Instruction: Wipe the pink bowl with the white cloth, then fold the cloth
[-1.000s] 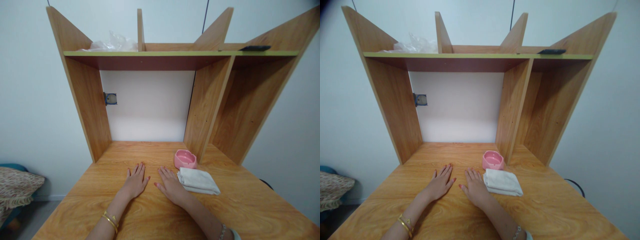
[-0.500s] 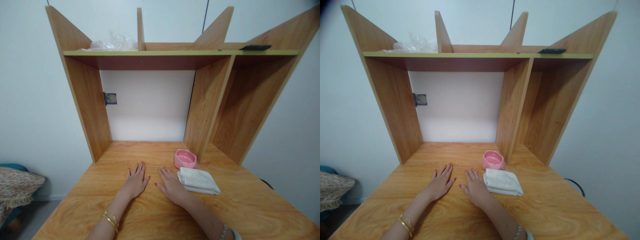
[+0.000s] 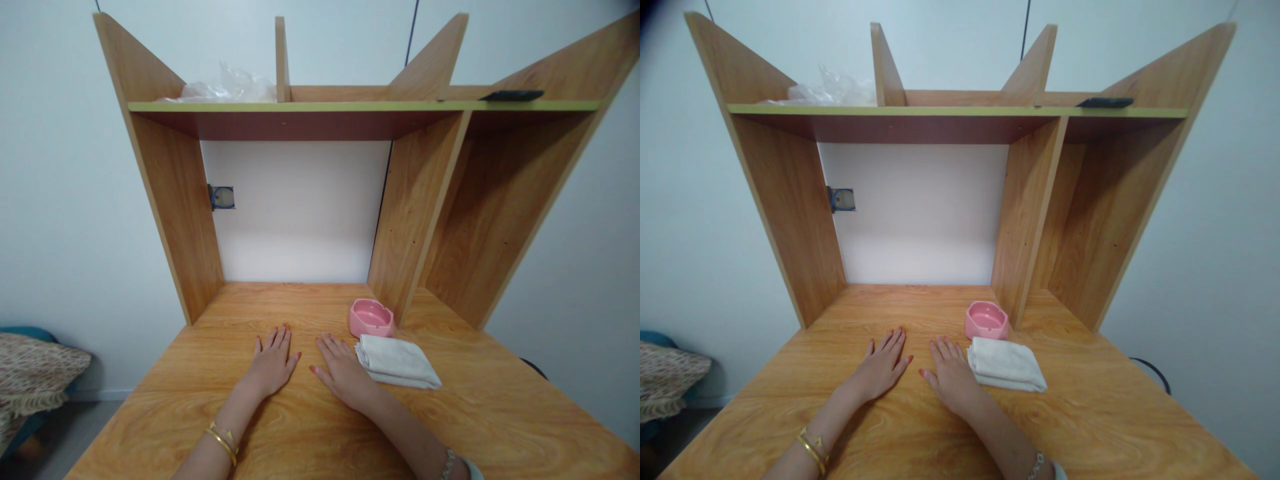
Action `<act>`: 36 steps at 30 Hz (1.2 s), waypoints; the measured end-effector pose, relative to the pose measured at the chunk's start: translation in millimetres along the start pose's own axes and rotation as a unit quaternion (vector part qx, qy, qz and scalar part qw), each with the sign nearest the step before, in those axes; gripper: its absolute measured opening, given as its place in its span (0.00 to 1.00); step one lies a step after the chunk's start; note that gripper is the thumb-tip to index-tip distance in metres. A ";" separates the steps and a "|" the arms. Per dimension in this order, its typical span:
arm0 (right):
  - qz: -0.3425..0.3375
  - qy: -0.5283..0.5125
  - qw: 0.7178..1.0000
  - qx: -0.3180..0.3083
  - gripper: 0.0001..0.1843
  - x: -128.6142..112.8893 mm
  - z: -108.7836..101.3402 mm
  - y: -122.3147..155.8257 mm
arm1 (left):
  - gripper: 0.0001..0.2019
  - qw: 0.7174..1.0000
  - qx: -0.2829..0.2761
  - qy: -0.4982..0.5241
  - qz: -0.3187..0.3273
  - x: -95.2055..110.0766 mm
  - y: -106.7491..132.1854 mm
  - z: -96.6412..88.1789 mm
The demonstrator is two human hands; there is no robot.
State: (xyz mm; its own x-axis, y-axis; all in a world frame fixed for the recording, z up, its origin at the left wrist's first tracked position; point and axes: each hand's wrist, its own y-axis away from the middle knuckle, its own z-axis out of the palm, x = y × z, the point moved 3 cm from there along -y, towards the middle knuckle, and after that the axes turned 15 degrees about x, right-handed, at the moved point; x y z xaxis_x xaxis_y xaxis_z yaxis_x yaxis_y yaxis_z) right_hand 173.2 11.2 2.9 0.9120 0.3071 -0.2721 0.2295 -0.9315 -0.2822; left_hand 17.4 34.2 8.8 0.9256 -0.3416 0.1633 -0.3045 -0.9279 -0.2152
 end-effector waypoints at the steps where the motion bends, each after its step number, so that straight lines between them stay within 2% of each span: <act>1: 0.002 0.000 1.000 -0.001 0.34 -0.1 -0.2 -0.1 | 0.31 1.000 0.001 0.000 0.000 0.0 -0.1 0.1; 20: -0.003 -0.013 1.000 0.015 0.33 1.1 1.7 0.8 | 0.31 1.000 0.005 -0.001 -0.003 -0.5 -0.2 0.7; 23: -0.014 -0.038 0.998 0.056 0.28 -0.8 -7.3 -3.1 | 0.31 1.000 -0.003 -0.002 -0.004 0.2 0.0 -0.5; 25: -0.010 -0.051 0.991 0.122 0.23 1.8 -21.1 -7.5 | 0.31 1.000 -0.010 -0.002 -0.005 0.6 -0.1 -1.5; 27: 0.011 -0.051 0.976 0.214 0.21 10.4 -40.8 -11.2 | 0.32 1.000 -0.014 -0.003 -0.005 1.0 -0.2 -2.4; 30: 0.063 -0.041 0.935 0.348 0.21 33.1 -73.2 -11.6 | 0.31 1.000 -0.016 -0.008 -0.005 1.5 -0.2 -2.5; 32: 0.115 -0.034 0.911 0.393 0.22 51.0 -90.2 -9.4 | 0.31 1.000 -0.015 -0.014 -0.006 1.6 0.1 -1.8; 34: 0.189 0.004 0.906 0.378 0.23 68.7 -99.3 -7.2 | 0.31 1.000 -0.013 -0.017 -0.005 1.7 0.2 -0.9; 36: 0.266 0.053 0.909 0.315 0.25 84.7 -100.1 -5.6 | 0.31 1.000 -0.011 -0.017 -0.003 1.5 0.1 -0.1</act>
State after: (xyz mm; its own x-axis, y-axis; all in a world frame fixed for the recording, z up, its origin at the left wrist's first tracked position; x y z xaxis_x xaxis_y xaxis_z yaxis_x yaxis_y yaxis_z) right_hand 283.2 23.0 73.6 0.8721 -0.2071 -0.4434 -0.4645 -0.6357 -0.6166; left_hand 18.8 33.6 9.1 0.9346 -0.3302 0.1322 -0.3024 -0.9334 -0.1932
